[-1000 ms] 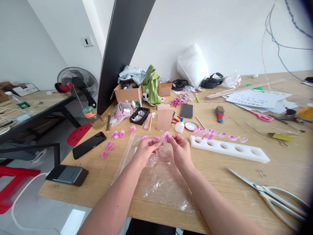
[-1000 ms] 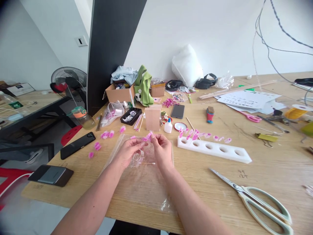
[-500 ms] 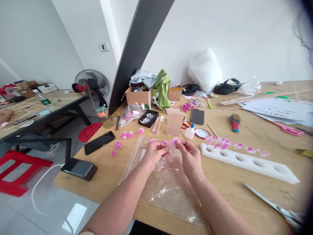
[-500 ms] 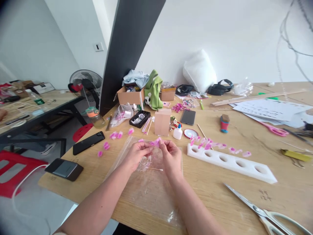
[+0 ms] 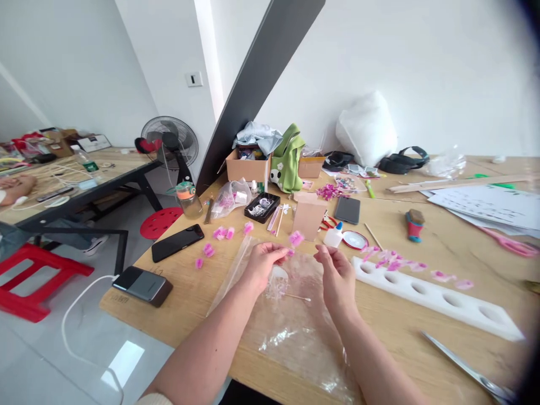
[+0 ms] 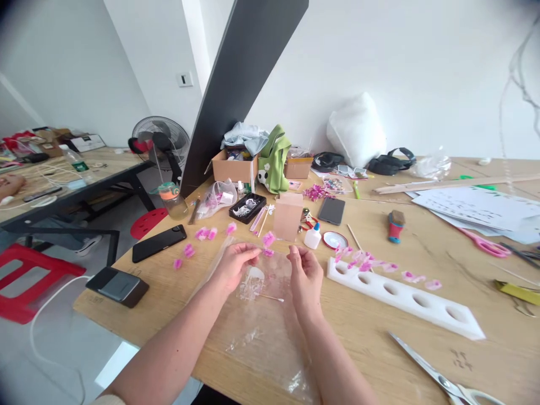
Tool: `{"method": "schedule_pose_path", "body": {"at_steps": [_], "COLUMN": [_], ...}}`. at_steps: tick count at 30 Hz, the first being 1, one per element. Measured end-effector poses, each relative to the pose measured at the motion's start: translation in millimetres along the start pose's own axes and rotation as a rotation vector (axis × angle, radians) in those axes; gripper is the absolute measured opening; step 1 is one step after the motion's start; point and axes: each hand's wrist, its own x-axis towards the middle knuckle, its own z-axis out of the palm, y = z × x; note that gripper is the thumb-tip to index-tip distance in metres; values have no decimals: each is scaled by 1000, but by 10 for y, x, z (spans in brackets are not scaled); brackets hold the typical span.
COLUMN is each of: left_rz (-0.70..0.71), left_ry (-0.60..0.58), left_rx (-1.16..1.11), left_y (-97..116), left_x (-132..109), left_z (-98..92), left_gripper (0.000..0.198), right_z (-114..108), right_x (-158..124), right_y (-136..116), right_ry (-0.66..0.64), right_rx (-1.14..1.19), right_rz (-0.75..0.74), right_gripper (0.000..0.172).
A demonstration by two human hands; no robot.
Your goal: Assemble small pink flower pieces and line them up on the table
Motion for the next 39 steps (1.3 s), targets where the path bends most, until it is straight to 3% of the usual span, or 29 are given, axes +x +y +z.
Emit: {"method": "schedule_pose_path", "body": {"at_steps": [12,18,39], "left_rz": [277,343,321], "left_ry": [393,484,472], "left_rx": [-195,-243,-282], "left_y": [8,19,44], "left_x": [137,169,159], "left_z": [-96,-149,-151], "left_gripper": [24,24,21], "right_z": [-21,-20,-55], "right_x": [-7,-22,55], "right_y": [60,92,154], "right_ry": [95,88,97], "right_rx": [-207,-244,-268], "right_rz": [-255,-304,-268], "right_gripper": [29,29,29]}}
